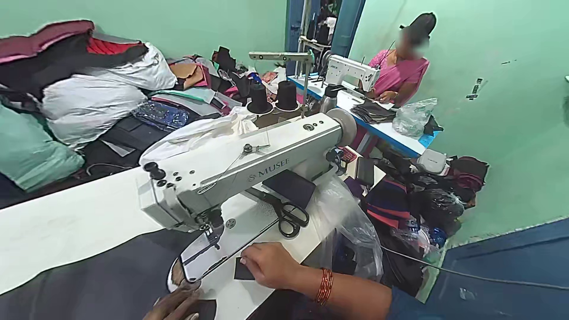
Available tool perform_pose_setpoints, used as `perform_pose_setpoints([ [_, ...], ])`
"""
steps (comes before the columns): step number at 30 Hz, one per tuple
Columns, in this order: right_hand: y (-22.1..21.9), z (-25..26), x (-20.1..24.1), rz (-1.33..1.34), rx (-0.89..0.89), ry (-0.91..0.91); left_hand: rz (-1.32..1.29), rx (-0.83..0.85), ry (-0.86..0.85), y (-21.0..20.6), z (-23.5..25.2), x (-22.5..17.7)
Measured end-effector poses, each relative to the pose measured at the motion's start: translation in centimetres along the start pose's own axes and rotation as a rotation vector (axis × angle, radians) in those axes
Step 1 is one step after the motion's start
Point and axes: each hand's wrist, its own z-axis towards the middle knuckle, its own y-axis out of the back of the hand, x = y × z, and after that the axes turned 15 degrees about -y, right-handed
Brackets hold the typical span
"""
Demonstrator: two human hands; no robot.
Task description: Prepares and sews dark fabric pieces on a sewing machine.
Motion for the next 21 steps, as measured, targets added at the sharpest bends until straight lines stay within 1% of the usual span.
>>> perform_pose_setpoints([
  [3,0.3,-0.2,-0.1,-0.017,-0.002,-0.041,0.028,-0.119,-0.044,-1.0,-0.3,-1.5],
  [7,0.2,-0.2,0.4,-0.077,0.004,-0.053,0.181,-0.355,-0.101,-2.4,-0.8,-2.7],
  [10,0.1,-0.2,0.1,-0.121,-0.046,-0.018,0.152,-0.425,-0.108,-1.5,0.2,-4.7],
  [12,-0.1,-0.3,-0.3,-0.148,-0.083,0.014,0.131,-0.454,-0.127,-0.2,1.9,-6.8],
  [14,-0.3,-0.3,-0.3,-0.177,-0.115,0.063,0.127,-0.510,-0.163,1.7,4.6,-9.4],
  [17,-0.1,-0.4,-0.6,-0.159,-0.148,0.095,0.034,-0.588,-0.243,4.4,9.5,-14.7],
  [18,0.3,-0.7,-0.4,-0.172,-0.136,0.071,-0.039,-0.606,-0.297,5.3,11.0,-16.8],
  [19,1.1,-1.1,0.2,-0.201,-0.066,0.009,-0.125,-0.621,-0.369,6.2,12.4,-18.9],
  [20,2.3,-1.6,1.8,-0.244,0.027,-0.081,-0.209,-0.628,-0.453,6.9,13.5,-20.9],
  [21,4.3,-1.8,4.8,-0.265,0.206,-0.283,-0.278,-0.628,-0.535,7.5,14.4,-22.7],
])
